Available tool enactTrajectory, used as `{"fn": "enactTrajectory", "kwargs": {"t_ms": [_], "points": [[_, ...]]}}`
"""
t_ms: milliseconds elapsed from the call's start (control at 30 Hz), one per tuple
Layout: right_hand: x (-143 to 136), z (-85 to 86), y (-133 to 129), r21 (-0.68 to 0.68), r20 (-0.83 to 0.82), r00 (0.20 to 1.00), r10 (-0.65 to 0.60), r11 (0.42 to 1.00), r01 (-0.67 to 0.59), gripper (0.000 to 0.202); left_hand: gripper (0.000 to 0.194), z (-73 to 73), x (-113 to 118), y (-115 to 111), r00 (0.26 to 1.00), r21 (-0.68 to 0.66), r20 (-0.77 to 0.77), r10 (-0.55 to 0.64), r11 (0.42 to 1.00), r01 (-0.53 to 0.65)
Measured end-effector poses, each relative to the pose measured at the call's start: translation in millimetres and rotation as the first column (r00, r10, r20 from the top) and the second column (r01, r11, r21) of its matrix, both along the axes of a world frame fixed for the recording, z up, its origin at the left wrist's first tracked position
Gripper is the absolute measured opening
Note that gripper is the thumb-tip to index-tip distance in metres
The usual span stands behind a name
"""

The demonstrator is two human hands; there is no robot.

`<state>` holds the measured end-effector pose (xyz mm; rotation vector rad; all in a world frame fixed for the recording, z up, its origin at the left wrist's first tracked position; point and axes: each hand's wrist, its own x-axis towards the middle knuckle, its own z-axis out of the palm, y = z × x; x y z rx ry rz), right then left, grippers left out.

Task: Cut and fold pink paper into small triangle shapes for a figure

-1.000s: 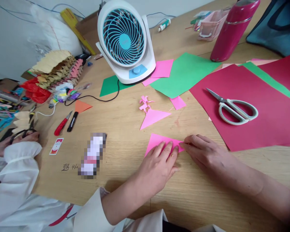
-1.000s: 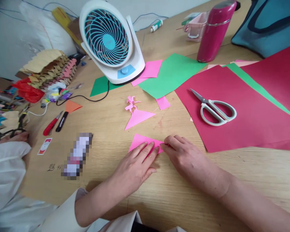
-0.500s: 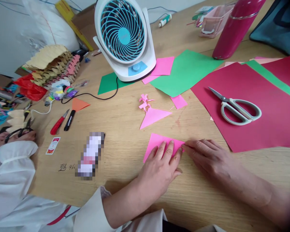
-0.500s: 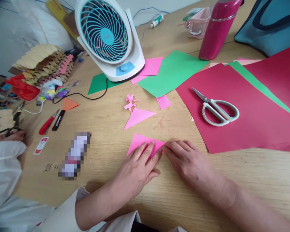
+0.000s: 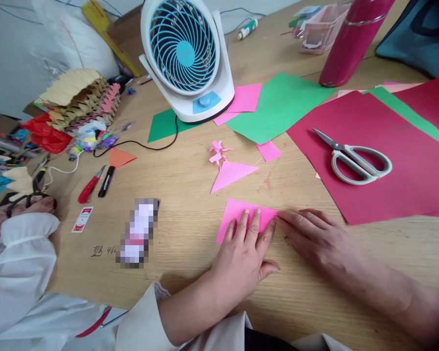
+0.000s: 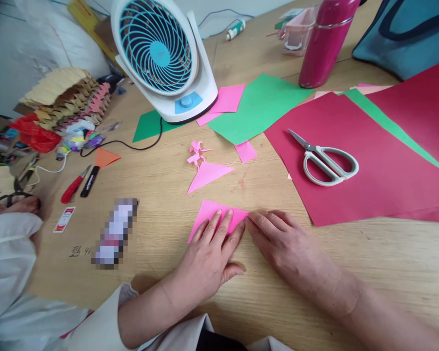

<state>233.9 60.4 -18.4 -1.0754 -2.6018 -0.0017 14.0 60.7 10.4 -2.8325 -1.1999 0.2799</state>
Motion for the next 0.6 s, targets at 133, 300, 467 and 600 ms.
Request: {"fn": "enactTrajectory", "kwargs": {"t_ms": [133,300,467,600], "points": [[0.1,-1.2,-1.4,0.031,0.028,1.0,0.0,1.0,-0.001,0.033,0.092,-3.7,0.7,-1.5,1.0,-0.01,0.015,0.022,1.0,-0.022],[1.6,-5.4,-2.3,0.072,0.06,0.998,0.018,0.997,-0.022,0.036,0.093,-7.7,0.8,-3.6,0.999,-0.016,0.042,0.035,0.999,-0.034],[0.0,-7.3,-8.7,0.072,0.063,0.998,-0.002,0.997,-0.003,0.039,0.091,-10.0,-0.5,-5.4,0.997,-0.016,0.061,0.053,0.999,-0.052],[-4.9,-3.8,-13.7,0.056,0.046,0.996,-0.076,0.996,0.073,0.04,0.088,-10.7,-2.0,-5.8,0.996,-0.015,0.071,0.055,0.998,-0.054]]}}
